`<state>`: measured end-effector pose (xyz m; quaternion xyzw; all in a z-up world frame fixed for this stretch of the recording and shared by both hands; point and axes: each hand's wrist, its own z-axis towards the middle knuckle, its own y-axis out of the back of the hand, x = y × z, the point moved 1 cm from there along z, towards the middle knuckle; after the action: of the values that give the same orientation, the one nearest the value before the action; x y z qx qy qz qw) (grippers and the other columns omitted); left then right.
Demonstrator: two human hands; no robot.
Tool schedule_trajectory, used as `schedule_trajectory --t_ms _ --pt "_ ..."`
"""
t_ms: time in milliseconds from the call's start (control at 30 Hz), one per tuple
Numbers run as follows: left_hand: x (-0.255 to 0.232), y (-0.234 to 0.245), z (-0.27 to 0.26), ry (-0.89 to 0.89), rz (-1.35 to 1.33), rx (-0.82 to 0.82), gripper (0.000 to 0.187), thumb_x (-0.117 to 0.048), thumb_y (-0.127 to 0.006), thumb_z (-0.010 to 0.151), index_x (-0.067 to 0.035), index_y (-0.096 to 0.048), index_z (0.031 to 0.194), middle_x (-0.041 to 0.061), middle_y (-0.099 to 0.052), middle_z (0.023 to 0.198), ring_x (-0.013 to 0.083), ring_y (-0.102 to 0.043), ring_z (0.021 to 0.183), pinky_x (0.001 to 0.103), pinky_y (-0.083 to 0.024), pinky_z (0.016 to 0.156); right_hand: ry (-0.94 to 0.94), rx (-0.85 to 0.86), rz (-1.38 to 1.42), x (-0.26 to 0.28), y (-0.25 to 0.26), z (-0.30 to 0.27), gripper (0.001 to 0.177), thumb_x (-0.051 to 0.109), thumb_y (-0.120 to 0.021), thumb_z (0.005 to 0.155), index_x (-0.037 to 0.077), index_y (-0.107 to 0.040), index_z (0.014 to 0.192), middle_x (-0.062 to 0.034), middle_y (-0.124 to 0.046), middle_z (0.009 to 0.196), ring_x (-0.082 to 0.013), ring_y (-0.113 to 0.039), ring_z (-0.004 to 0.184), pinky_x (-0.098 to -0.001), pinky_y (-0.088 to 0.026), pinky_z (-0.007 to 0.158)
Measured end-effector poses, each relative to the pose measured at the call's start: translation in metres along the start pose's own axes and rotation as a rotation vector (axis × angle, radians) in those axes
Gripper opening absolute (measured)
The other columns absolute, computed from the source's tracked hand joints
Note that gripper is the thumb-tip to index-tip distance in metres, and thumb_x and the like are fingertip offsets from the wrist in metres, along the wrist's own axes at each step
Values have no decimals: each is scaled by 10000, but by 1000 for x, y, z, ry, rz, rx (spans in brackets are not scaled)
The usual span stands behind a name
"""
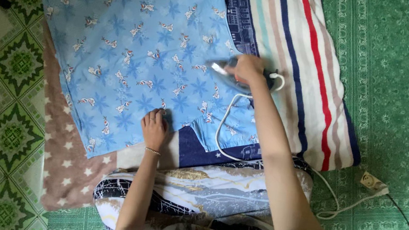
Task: The person irons a light blue patterned shirt and a pair of matching shorts on a patterned mat on the floor. They use an electric iron to smooth the fabric, adjusting the garments and flipping them over to iron different sections.
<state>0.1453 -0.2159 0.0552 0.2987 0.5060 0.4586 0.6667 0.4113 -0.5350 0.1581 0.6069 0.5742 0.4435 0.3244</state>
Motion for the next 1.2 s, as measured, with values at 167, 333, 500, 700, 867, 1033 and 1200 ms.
schedule_trajectory --t_ms 167,333,500,700,867,1033,1200 --pt "-14 16 6 48 -8 24 444 -195 -653 837 -61 -620 1259 120 -619 1268 314 -547 1195 485 -374 1050 275 7 -55 7 -39 -60 723 657 -834 633 194 -737 1181 -173 -754 1013 -357 -727 917 -476 -559 787" --pt "-14 18 7 39 -13 27 419 -192 -621 893 -63 -614 1291 121 -617 1279 318 -545 1215 487 -360 1065 156 -56 -64 7 -44 -66 599 650 -767 734 208 -754 1138 -168 -762 895 -349 -730 860 -490 -542 782" --pt "-12 15 4 33 5 35 399 -192 -606 928 -65 -606 1305 131 -619 1281 324 -545 1212 489 -358 1075 105 -152 -100 -7 -27 -5 612 672 -749 775 178 -746 1135 -172 -752 910 -334 -726 855 -482 -546 736" --pt "-10 11 1 52 -2 36 344 -170 -587 927 -71 -606 1257 128 -623 1282 332 -544 1219 501 -350 1095 -73 -136 20 -20 11 37 634 623 -788 773 229 -704 1263 -111 -755 972 -278 -725 896 -438 -538 808" --pt "-6 11 0 33 19 30 368 -167 -588 909 -56 -602 1259 134 -621 1279 346 -538 1202 505 -347 1084 -167 -320 426 -65 13 27 670 414 -925 729 129 -675 1281 -80 -770 915 -251 -712 872 -402 -557 776" --pt "-5 7 0 51 -11 18 360 -165 -606 875 -84 -613 1226 120 -623 1271 349 -537 1202 501 -355 1078 -60 -534 978 -185 17 -16 401 50 -902 785 13 -757 1157 -25 -771 953 -142 -723 841 -308 -570 757" --pt "-6 7 2 16 20 -6 353 -160 -606 885 -81 -614 1229 114 -630 1288 340 -539 1204 504 -356 1078 -2 -688 1610 -269 -8 -55 505 -129 -715 763 -26 -693 1257 -85 -706 1061 -193 -689 934 -314 -563 838"
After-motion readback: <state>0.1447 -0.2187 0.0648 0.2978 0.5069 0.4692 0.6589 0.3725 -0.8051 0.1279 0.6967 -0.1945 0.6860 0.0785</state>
